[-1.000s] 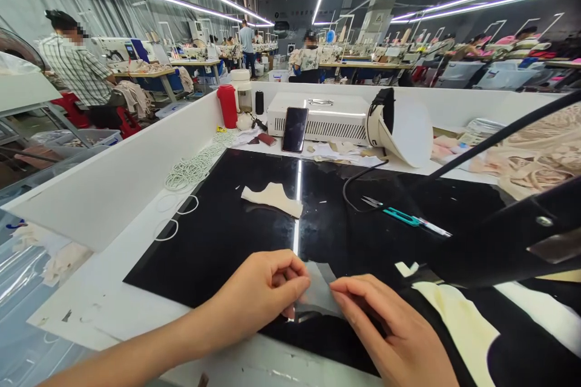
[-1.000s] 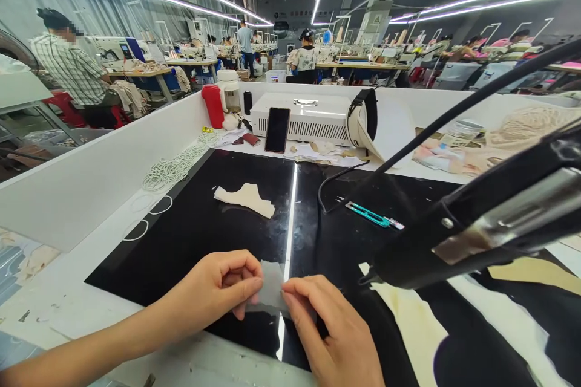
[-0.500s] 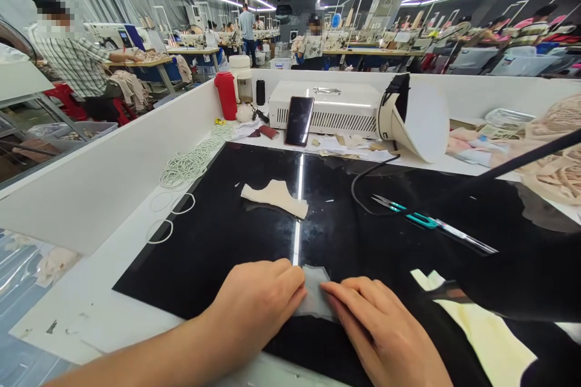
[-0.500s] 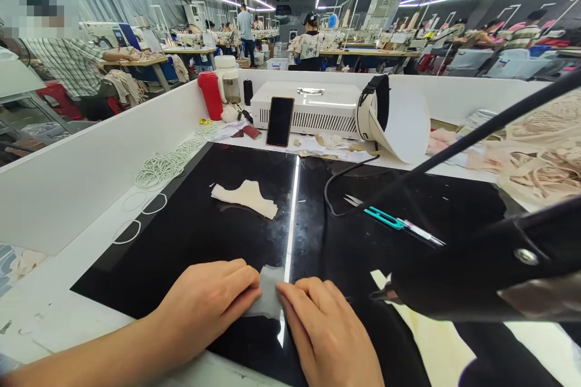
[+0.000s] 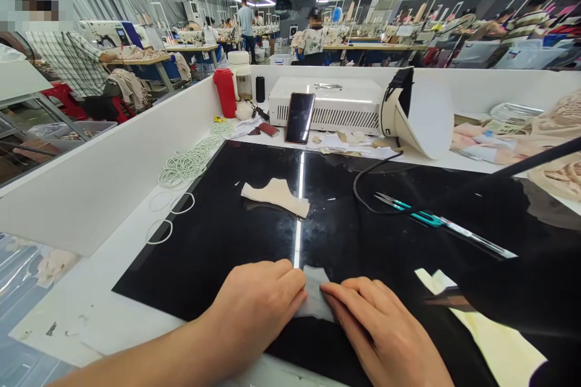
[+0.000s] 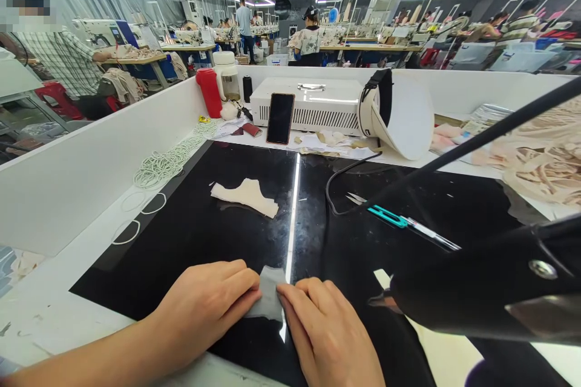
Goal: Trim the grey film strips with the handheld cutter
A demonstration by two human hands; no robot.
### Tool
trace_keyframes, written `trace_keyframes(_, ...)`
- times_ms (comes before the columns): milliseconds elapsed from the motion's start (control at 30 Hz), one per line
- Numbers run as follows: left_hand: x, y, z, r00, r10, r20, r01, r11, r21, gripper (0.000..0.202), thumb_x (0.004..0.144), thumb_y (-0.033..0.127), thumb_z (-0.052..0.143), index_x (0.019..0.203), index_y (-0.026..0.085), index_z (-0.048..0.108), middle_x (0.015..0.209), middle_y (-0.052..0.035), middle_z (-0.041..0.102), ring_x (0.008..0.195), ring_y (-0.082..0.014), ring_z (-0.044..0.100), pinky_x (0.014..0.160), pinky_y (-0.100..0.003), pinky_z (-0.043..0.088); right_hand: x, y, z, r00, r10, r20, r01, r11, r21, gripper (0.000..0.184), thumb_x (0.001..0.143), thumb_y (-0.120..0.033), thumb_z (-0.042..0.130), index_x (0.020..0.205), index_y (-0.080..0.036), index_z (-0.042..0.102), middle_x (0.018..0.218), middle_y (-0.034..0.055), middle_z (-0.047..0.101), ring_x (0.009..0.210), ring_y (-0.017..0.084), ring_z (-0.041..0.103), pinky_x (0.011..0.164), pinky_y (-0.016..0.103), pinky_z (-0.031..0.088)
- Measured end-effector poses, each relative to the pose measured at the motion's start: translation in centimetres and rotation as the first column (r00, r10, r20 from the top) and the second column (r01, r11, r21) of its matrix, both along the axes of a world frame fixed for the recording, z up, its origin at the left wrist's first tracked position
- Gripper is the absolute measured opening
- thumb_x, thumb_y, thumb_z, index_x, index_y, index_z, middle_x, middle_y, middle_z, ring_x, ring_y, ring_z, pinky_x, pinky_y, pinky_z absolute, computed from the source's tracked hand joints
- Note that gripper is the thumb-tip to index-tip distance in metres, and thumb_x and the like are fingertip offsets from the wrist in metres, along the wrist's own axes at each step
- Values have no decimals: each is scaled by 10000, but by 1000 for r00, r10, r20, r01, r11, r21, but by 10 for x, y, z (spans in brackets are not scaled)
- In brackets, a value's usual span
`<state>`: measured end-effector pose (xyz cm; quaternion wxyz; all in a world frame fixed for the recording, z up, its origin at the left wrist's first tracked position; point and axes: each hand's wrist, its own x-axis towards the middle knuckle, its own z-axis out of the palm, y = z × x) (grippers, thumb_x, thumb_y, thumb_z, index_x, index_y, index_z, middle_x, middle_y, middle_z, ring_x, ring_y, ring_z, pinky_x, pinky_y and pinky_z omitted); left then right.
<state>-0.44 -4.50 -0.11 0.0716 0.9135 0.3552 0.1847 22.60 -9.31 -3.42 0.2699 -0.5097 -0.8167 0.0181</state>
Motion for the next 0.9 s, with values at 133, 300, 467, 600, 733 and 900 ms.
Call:
trace_keyframes(133,-1,0,-1,1000,14,-1,-14,999,-37,254,1096,218,507,861,204,602,753,33,597,615,-152,597,549,-300,378,-1,0,0,1000,-9,-6,9,1000,1,279,1113,-240,454,1166,-243,728,972,50,745,791,177,723,734,303,608)
trace_keyframes(300,0,1,1,1000,8,-24,-9,1000,-20,250,1092,206,513,866,199,619,741,30,593,597,-151,589,532,-300,384,-2,-1,0,1000,-16,-10,16,1000,8,258,1109,-239,470,1160,-244,722,958,41,742,782,181,716,723,314,595)
trace_keyframes(467,3,2,7,998,-56,6,54,984,170,303,1117,152,417,904,177,631,769,-4,620,664,-172,598,598,-309,472,-7,0,2,1000,-17,-19,18,998,54,266,1116,-236,450,1111,-235,716,920,45,738,742,187,702,678,314,570)
trace_keyframes(600,7,1,7,987,-152,62,138,972,188,252,1129,167,433,1011,147,654,958,-50,712,899,-191,684,846,-345,587,-12,2,8,999,-36,-29,39,994,106,308,1123,-240,410,1046,-217,707,860,41,725,692,186,686,644,318,563)
trace_keyframes(733,11,-2,-2,968,-228,103,207,961,182,244,1141,204,440,1086,118,662,1130,-69,753,1084,-184,707,1029,-330,582,-13,4,11,999,-19,-26,23,989,143,308,1125,-236,400,1068,-220,702,843,23,723,665,174,677,625,311,563)
trace_keyframes(900,10,-3,-10,972,-225,74,206,956,207,252,1143,230,459,1132,99,674,1228,-89,761,1181,-203,710,1085,-343,581,-13,4,9,999,-21,-29,25,989,142,308,1125,-224,397,1079,-223,701,864,25,731,683,172,686,648,311,566)
